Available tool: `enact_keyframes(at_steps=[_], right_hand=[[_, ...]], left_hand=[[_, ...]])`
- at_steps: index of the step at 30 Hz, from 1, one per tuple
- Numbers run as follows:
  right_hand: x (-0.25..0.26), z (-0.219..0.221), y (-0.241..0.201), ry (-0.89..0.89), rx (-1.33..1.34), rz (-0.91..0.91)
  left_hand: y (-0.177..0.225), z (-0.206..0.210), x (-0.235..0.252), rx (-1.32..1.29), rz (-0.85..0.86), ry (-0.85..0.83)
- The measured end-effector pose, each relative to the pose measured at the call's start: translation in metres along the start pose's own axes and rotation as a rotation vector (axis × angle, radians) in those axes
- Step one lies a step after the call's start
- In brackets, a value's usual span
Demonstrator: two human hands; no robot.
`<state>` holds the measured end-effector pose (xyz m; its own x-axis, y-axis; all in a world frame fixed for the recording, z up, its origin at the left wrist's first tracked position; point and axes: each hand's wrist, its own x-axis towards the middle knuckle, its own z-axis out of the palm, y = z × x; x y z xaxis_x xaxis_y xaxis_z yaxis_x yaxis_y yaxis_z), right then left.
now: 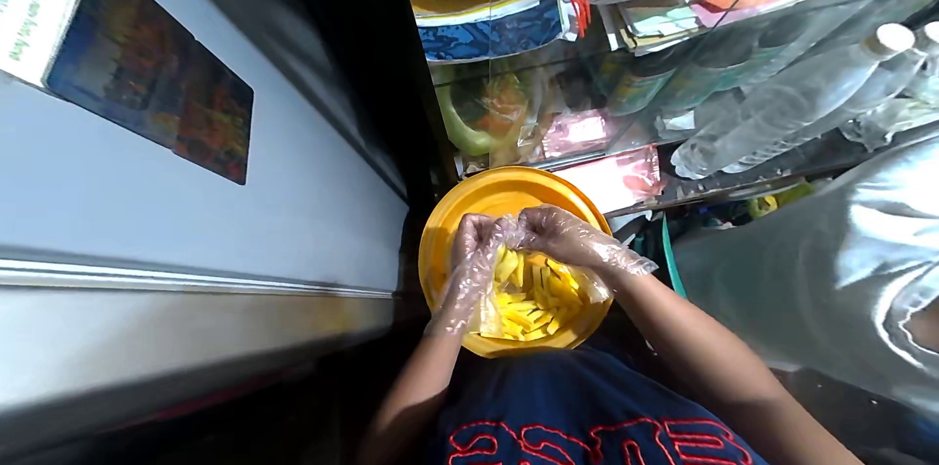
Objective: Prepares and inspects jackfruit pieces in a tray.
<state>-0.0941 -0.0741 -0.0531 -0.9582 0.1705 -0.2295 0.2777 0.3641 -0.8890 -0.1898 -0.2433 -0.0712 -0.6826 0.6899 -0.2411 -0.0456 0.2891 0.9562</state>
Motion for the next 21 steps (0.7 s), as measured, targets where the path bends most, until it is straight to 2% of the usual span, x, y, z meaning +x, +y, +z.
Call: enact_keyframes(at_steps=[3, 6, 10, 15, 21], right_hand=[[-0.005, -0.003, 0.003, 0.009, 0.125, 0.025], [-0.008, -0.005, 0.007, 0.035, 0.203, 0.034], [-0.006, -0.005, 0.008, 0.012, 0.167, 0.043], [0.002, 0.001, 0.003, -0.027, 0.023, 0.042], [0.005, 0.006, 0.003, -0.027, -0.028, -0.028]], left_hand=[[-0.004, -0.022, -0.009, -0.148, -0.102, -0.241], [0.003, -0.021, -0.008, -0.239, -0.213, -0.352], [0.003, -0.014, -0.007, -0.186, -0.32, -0.335], [0.002, -0.011, 0.0, 0.024, -0.328, -0.357], [-0.002, -0.016, -0.002, -0.155, -0.28, -0.427]])
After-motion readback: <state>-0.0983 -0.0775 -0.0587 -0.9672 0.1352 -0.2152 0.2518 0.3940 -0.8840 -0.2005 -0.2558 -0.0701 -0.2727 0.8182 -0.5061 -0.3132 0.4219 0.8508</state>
